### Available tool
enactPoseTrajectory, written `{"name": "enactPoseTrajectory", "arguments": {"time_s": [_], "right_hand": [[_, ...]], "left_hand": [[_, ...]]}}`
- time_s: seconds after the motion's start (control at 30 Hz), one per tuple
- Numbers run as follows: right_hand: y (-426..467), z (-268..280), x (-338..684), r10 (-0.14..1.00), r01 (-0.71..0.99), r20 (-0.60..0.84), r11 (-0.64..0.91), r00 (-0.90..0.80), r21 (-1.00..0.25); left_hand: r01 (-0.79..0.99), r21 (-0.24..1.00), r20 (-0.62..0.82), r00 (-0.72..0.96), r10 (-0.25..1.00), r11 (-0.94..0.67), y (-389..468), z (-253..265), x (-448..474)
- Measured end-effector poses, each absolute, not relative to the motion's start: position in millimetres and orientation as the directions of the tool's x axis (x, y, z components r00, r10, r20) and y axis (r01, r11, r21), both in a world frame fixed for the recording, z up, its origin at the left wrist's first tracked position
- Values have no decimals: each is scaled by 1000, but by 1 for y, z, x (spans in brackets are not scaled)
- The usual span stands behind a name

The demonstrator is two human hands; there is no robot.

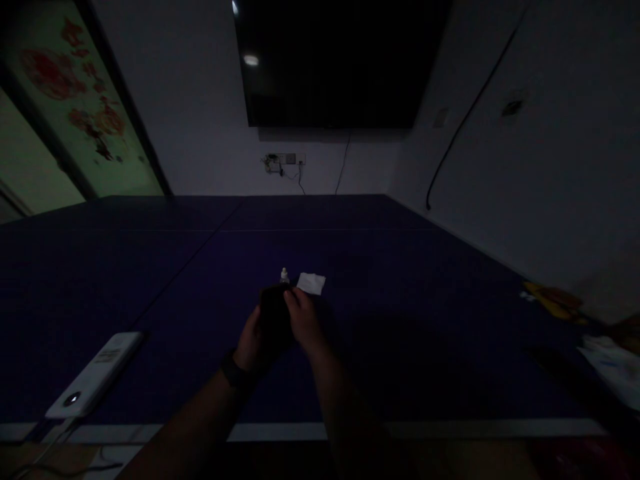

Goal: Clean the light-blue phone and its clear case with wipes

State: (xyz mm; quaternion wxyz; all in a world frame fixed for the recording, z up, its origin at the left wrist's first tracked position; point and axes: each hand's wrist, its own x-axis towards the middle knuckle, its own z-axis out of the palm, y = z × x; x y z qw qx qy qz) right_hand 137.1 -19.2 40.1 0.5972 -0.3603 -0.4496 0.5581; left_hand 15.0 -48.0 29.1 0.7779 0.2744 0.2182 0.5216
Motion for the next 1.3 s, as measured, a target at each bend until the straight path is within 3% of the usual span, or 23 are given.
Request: {"name": "enactPoseTrajectory", "arguments": {"time_s": [0.23,0.43,0.53,0.77,1.03,1.3], "right_hand": [[-29,40,131,960,-264,243,273,138,-925],[-34,44,133,902,-74,398,414,168,-907],[-38,43,133,881,8,459,462,115,-887],[-50,37,128,851,109,526,524,-12,-845],[-56,36,123,808,172,584,589,-85,-790],[-60,26,121,786,283,609,612,-109,-738]], "left_hand": [[-486,871,178,182,967,-69,-43,40,4],[-316,914,280,36,959,-255,-39,60,-11],[-136,939,327,62,943,-316,-42,69,-15],[198,885,402,129,907,-421,-53,71,-27],[353,831,427,90,900,-430,-65,65,-28],[509,701,468,201,861,-500,-76,65,-30]]}}
